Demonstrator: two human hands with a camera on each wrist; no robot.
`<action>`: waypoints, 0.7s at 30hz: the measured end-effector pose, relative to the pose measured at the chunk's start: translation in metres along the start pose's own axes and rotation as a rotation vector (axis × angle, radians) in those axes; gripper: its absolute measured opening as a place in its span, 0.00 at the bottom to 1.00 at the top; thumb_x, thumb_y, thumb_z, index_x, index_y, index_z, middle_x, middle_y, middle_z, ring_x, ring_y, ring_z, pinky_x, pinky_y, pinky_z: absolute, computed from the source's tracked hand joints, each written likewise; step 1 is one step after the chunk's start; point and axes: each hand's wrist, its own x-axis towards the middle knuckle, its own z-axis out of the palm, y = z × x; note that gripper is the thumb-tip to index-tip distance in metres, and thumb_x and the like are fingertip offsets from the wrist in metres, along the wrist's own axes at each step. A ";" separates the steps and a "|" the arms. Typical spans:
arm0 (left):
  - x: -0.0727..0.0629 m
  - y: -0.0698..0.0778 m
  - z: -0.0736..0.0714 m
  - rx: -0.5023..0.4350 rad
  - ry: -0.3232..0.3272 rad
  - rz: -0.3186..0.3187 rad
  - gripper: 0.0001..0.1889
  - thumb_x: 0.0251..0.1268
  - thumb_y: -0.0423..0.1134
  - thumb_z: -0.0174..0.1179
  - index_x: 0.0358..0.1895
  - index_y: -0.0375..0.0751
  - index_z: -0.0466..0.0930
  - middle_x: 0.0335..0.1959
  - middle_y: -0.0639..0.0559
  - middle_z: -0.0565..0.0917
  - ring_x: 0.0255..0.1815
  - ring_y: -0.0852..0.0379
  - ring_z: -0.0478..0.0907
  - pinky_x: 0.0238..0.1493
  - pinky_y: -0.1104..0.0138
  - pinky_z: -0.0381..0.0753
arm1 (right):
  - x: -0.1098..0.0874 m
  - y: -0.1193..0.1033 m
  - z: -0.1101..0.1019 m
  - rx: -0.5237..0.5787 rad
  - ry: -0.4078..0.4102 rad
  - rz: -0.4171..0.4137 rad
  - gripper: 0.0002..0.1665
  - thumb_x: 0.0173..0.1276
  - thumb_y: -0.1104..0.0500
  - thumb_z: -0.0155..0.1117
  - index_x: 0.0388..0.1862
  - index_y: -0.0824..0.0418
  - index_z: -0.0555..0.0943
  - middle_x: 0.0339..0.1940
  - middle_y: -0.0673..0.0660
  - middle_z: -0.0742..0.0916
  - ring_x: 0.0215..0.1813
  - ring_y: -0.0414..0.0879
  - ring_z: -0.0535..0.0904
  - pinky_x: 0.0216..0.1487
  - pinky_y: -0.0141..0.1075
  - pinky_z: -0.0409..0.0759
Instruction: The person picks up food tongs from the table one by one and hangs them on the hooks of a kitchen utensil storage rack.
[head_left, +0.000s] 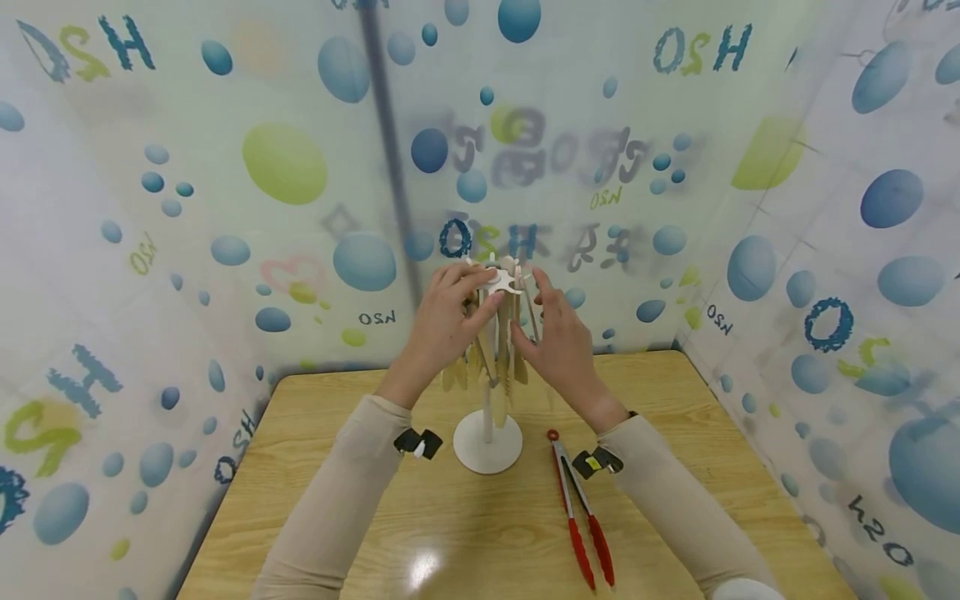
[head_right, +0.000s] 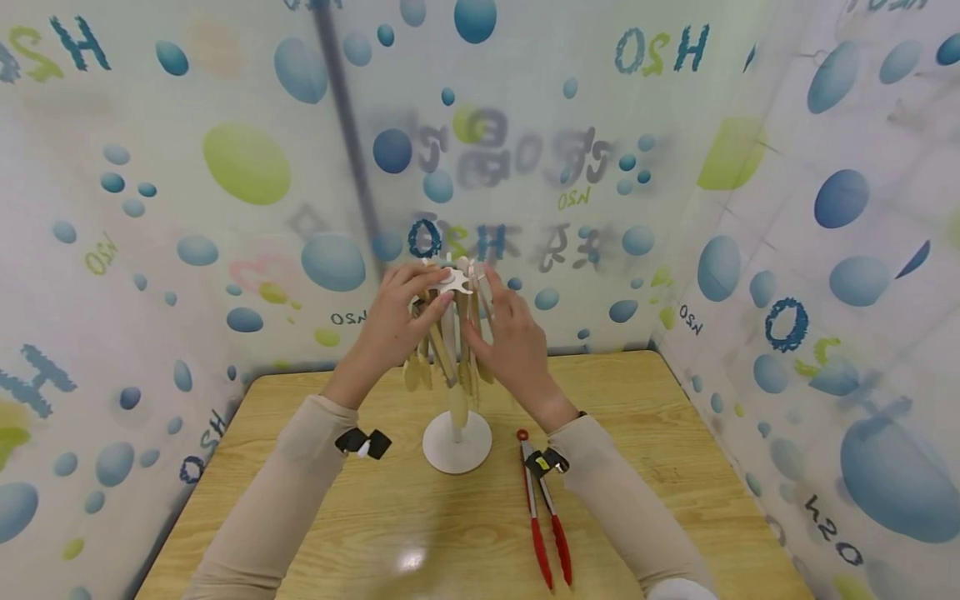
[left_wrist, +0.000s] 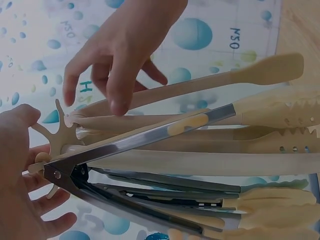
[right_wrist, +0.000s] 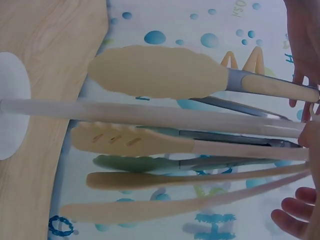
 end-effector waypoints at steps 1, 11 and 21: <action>0.000 0.000 0.000 -0.002 -0.002 0.000 0.22 0.75 0.50 0.55 0.65 0.44 0.77 0.63 0.45 0.77 0.68 0.44 0.67 0.68 0.49 0.70 | -0.003 0.002 -0.002 0.008 -0.001 -0.002 0.50 0.65 0.51 0.68 0.80 0.55 0.54 0.45 0.60 0.81 0.34 0.51 0.78 0.20 0.38 0.72; 0.001 -0.001 -0.001 -0.034 -0.025 -0.001 0.22 0.76 0.49 0.53 0.66 0.45 0.77 0.64 0.46 0.76 0.71 0.44 0.65 0.70 0.48 0.68 | -0.045 0.034 -0.008 0.102 -0.081 0.060 0.52 0.65 0.54 0.70 0.81 0.54 0.51 0.50 0.62 0.80 0.43 0.55 0.79 0.33 0.45 0.80; 0.005 -0.004 -0.005 -0.131 -0.089 -0.060 0.22 0.74 0.48 0.56 0.66 0.45 0.76 0.68 0.45 0.74 0.82 0.45 0.51 0.76 0.46 0.62 | -0.120 0.067 0.006 0.154 -0.342 0.376 0.56 0.66 0.48 0.68 0.82 0.50 0.44 0.57 0.60 0.77 0.47 0.54 0.80 0.31 0.38 0.76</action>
